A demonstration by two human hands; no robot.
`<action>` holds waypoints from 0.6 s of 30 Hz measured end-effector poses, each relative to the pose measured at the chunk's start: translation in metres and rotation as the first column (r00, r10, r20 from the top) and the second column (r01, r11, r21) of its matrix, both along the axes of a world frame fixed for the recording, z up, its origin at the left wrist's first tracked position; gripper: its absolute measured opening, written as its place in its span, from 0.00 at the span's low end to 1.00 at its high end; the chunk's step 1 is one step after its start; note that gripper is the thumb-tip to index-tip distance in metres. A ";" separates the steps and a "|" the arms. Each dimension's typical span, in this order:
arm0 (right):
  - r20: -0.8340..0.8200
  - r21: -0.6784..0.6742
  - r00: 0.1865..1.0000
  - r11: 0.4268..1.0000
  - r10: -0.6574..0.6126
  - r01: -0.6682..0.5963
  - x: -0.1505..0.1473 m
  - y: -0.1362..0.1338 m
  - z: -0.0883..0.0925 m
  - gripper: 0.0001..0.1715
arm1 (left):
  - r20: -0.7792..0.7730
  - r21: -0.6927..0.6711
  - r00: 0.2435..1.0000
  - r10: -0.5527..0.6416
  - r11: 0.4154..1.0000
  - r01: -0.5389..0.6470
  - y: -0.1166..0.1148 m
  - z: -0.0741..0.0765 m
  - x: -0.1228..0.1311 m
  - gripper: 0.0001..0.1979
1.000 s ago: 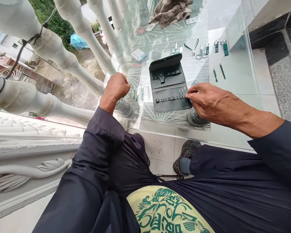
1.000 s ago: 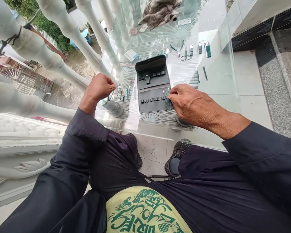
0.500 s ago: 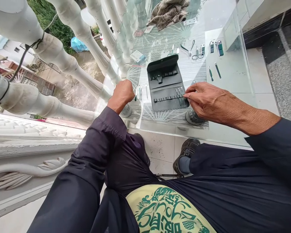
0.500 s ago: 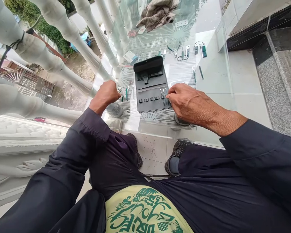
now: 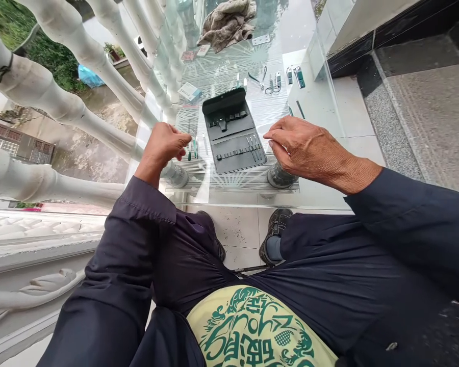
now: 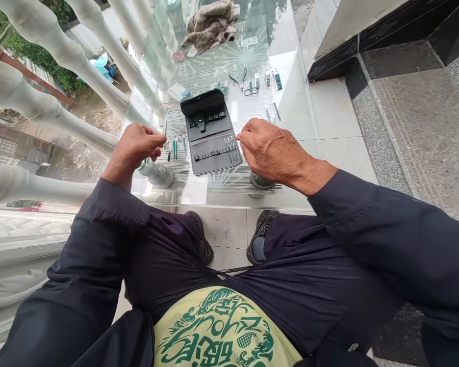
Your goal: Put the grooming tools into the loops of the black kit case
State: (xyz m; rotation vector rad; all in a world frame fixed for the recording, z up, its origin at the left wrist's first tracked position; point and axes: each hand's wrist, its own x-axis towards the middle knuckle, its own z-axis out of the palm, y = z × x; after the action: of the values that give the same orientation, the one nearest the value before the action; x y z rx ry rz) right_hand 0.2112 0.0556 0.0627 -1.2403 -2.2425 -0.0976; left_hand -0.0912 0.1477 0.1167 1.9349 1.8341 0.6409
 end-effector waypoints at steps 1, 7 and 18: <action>-0.002 0.007 1.000 1.000 -0.011 0.011 -0.002 -0.002 0.001 0.19 | 0.111 -0.024 0.992 -0.054 0.998 0.057 -0.007 0.001 0.010 0.05; 0.197 0.182 0.980 0.982 0.005 -0.041 -0.021 -0.017 0.000 0.26 | 0.636 -0.237 0.747 -0.193 0.872 0.427 -0.059 -0.014 0.081 0.15; 0.419 0.274 0.906 0.944 0.054 -0.183 -0.017 -0.024 -0.019 0.21 | 0.739 -0.378 0.674 -0.016 0.818 0.433 -0.078 -0.035 0.096 0.14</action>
State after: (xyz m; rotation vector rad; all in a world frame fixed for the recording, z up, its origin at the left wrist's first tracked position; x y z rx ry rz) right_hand 0.1943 0.0316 0.0435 -0.9740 -2.5215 -0.6926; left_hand 0.0045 0.0698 0.0817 1.2449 1.0711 0.5938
